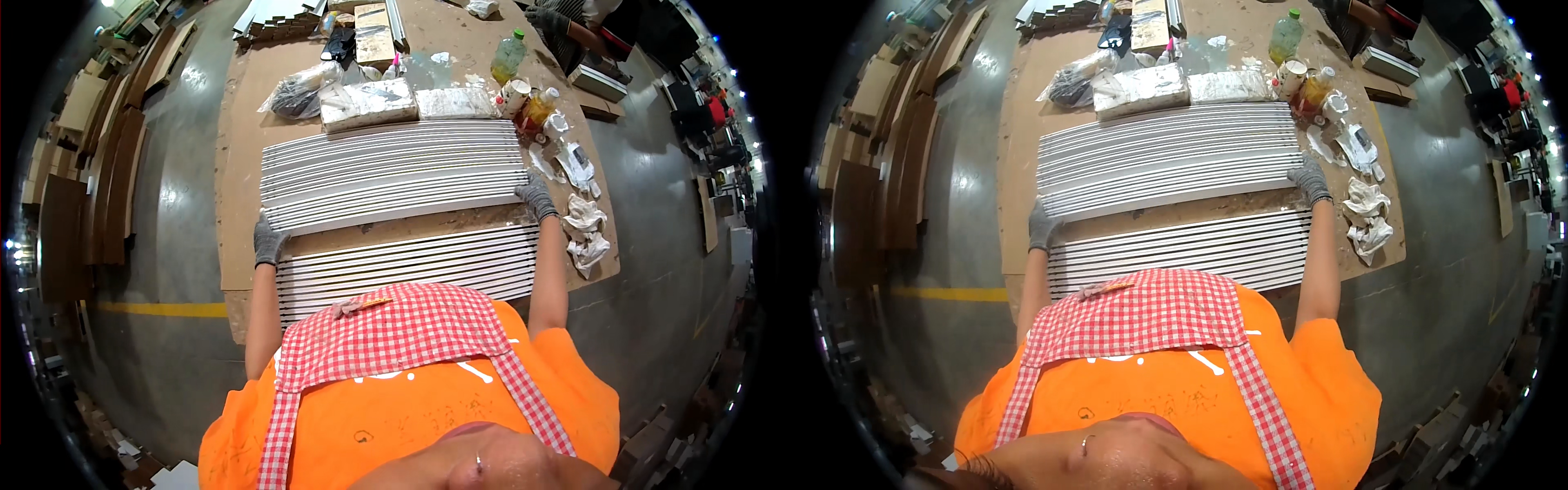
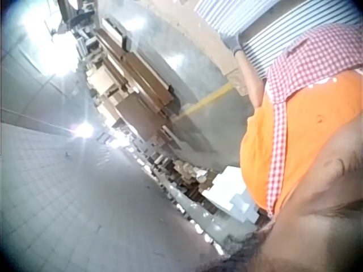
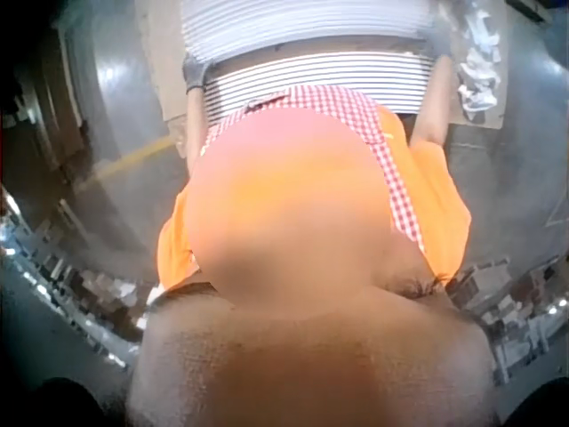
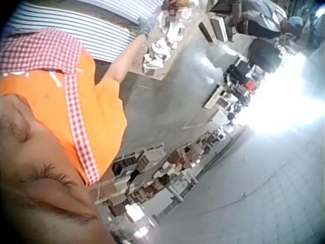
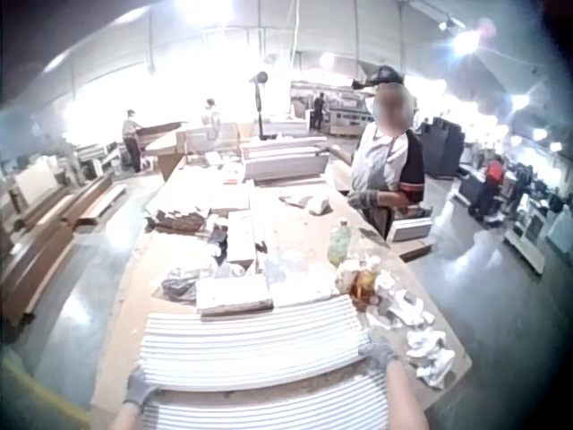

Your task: The person stacks long, thin metal rods on a cardboard sheet in a workshop. They pick up the rods one by one or in small groups and arrange them into a neat pile, occasionally adjusting the alignment of the stack.

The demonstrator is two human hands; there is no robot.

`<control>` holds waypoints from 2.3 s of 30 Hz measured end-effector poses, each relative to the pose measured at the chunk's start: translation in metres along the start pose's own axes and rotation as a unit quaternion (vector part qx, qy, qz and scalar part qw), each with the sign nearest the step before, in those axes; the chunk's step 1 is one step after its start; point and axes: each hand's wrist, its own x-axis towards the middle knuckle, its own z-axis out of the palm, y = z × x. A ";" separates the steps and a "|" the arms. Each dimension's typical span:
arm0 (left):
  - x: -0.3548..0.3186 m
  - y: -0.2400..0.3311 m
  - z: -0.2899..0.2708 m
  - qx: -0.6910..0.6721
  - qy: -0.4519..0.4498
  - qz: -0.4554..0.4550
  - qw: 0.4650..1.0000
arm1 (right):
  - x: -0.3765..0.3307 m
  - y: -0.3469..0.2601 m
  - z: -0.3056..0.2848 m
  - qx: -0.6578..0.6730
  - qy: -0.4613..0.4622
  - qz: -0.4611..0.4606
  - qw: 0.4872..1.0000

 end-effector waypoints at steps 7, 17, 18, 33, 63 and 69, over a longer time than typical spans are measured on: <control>0.019 0.010 0.004 0.118 -0.096 -0.124 0.981 | 0.015 0.006 0.014 -0.091 0.040 -0.061 0.993; 0.026 0.002 0.004 -0.241 0.087 0.001 0.967 | 0.070 0.121 0.014 0.092 0.115 -0.070 0.987; 0.023 0.000 -0.001 -0.274 0.093 -0.033 0.957 | 0.070 0.105 0.027 0.134 0.102 -0.059 0.984; 0.015 0.005 -0.001 -0.185 0.023 -0.072 0.980 | 0.080 0.085 0.065 0.170 0.063 -0.063 0.981; -0.065 0.138 0.038 0.139 -0.289 0.210 0.924 | -0.184 -0.100 0.110 -0.111 0.106 -0.289 0.945; -0.049 0.135 0.044 0.127 -0.289 0.214 0.924 | -0.176 -0.107 0.109 0.005 0.134 -0.309 0.942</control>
